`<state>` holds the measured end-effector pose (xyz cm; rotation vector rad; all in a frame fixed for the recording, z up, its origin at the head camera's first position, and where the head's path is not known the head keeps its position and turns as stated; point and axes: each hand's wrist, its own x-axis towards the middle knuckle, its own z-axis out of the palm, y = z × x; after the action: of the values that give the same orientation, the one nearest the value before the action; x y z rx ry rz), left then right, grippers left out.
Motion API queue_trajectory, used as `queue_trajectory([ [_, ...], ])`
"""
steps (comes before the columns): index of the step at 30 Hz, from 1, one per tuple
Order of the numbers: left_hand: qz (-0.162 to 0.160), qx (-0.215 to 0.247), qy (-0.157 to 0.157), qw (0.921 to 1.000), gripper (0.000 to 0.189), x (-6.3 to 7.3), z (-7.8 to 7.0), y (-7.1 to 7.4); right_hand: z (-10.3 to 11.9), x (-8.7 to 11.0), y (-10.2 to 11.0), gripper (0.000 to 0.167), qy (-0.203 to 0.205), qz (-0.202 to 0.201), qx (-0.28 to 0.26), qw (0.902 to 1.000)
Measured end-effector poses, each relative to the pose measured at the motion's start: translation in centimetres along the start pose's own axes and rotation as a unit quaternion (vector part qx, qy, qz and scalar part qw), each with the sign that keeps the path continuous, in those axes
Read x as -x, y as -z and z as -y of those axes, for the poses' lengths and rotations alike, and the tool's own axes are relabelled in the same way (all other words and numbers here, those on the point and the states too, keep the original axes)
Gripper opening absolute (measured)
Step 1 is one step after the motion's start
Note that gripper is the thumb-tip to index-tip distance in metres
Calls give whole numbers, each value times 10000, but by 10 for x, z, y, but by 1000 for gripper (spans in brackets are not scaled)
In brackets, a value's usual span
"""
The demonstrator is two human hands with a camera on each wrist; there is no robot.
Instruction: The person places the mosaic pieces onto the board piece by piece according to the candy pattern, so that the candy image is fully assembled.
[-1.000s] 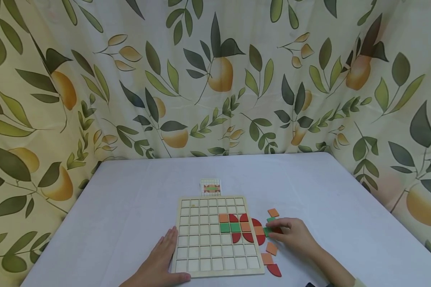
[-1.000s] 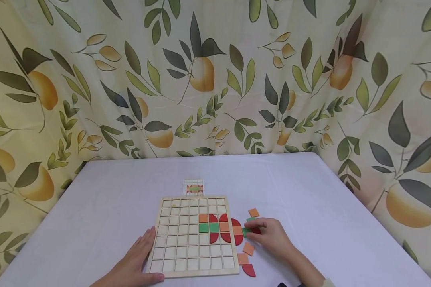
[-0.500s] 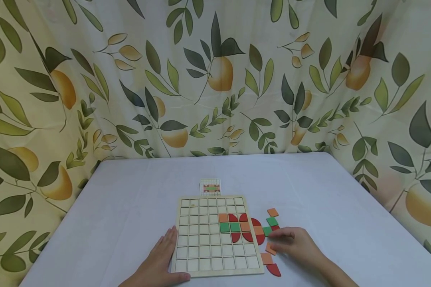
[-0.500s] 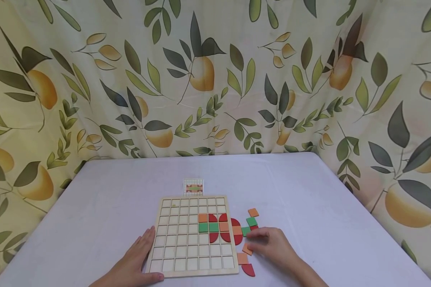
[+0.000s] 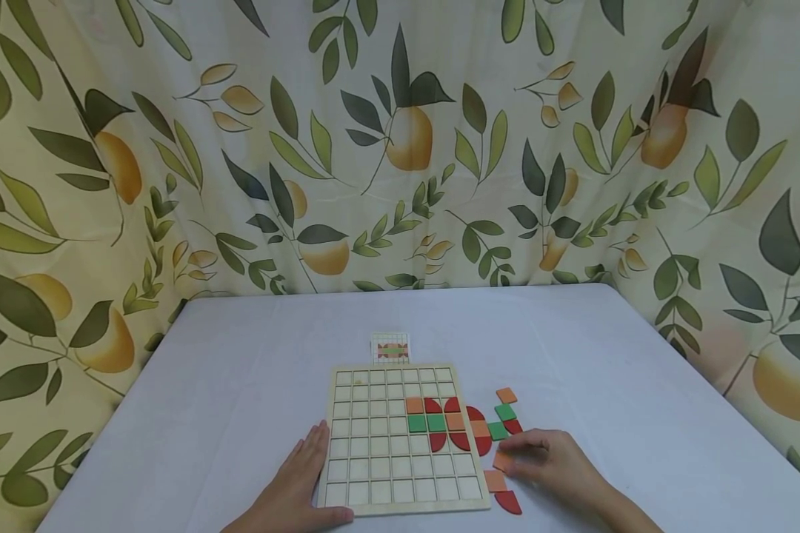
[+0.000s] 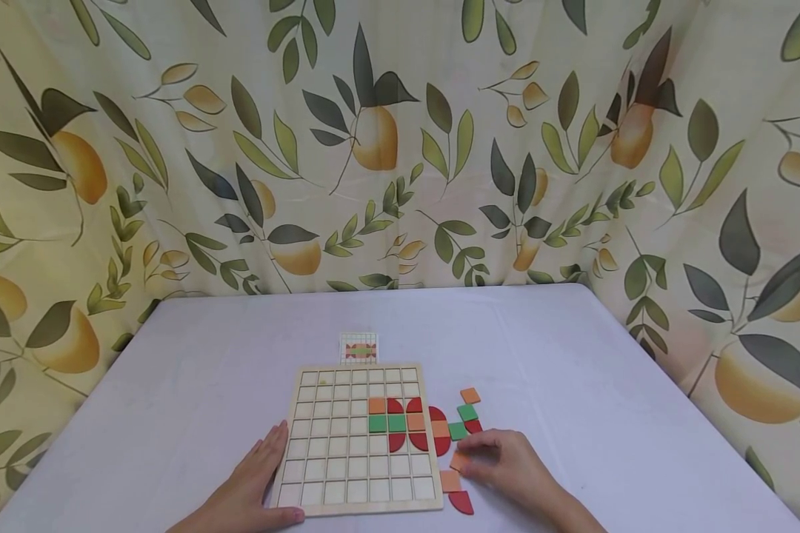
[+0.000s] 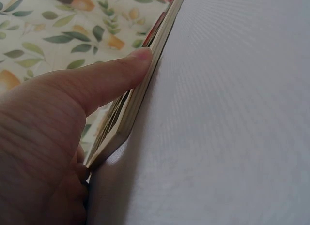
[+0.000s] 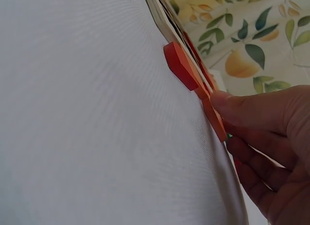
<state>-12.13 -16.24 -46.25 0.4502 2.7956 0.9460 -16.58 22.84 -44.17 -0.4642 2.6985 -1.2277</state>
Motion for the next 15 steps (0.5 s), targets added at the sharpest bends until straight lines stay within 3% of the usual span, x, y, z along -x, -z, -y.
queue_trajectory([
  [15, -13, -92, 7, 10000, 123, 0, -1, 1, -2, -3, -1, 28, -71, -1, 64, 10000],
])
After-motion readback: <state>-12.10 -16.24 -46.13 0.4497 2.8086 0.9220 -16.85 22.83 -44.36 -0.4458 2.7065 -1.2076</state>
